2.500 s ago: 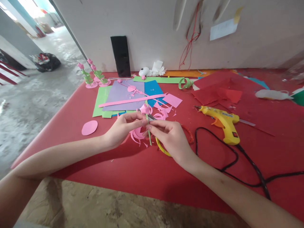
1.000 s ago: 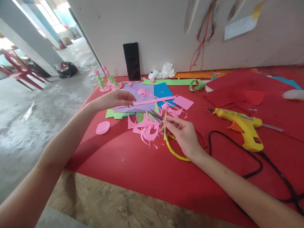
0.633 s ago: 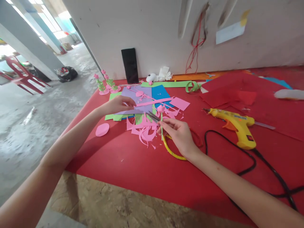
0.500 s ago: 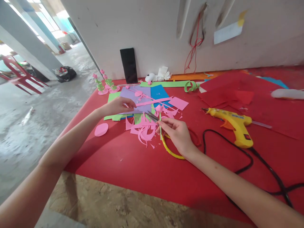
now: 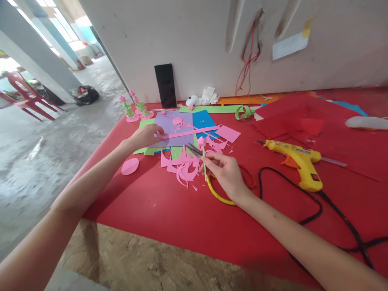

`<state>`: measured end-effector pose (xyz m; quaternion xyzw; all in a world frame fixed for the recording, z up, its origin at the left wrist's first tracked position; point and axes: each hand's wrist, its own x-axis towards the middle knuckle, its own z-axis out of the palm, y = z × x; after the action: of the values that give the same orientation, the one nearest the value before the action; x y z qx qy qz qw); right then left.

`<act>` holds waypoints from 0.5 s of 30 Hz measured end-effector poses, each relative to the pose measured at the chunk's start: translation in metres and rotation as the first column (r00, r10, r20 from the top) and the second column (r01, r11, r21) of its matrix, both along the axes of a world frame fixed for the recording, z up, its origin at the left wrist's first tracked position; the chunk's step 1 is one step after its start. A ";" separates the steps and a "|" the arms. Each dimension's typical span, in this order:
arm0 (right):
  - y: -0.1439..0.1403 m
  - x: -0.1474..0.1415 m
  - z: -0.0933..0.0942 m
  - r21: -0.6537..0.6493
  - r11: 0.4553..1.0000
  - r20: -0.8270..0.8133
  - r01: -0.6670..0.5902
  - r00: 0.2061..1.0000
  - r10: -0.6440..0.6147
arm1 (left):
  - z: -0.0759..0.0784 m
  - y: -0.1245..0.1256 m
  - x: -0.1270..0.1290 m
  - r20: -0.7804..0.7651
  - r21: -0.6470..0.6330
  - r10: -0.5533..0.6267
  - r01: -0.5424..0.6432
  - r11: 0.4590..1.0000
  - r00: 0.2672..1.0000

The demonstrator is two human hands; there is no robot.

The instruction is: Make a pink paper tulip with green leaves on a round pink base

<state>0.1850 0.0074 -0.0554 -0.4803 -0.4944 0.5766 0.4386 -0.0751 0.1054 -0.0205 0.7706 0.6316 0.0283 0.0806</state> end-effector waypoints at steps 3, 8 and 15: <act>0.000 0.000 0.001 -0.010 1.000 0.006 -0.003 1.000 0.003 | -0.001 0.000 0.000 -0.025 -0.006 0.003 -0.003 1.000 1.000; 0.000 -0.001 0.002 -0.028 1.000 0.007 0.008 1.000 -0.008 | 0.000 0.000 0.001 -0.033 -0.010 -0.011 0.011 1.000 0.999; 0.000 -0.001 0.003 -0.046 0.999 0.006 0.008 1.000 -0.008 | -0.002 0.002 0.002 0.004 0.005 -0.005 0.005 1.000 1.000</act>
<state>0.1836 0.0070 -0.0529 -0.4938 -0.4805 0.5846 0.4283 -0.0734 0.1069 -0.0229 0.7724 0.6294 0.0310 0.0799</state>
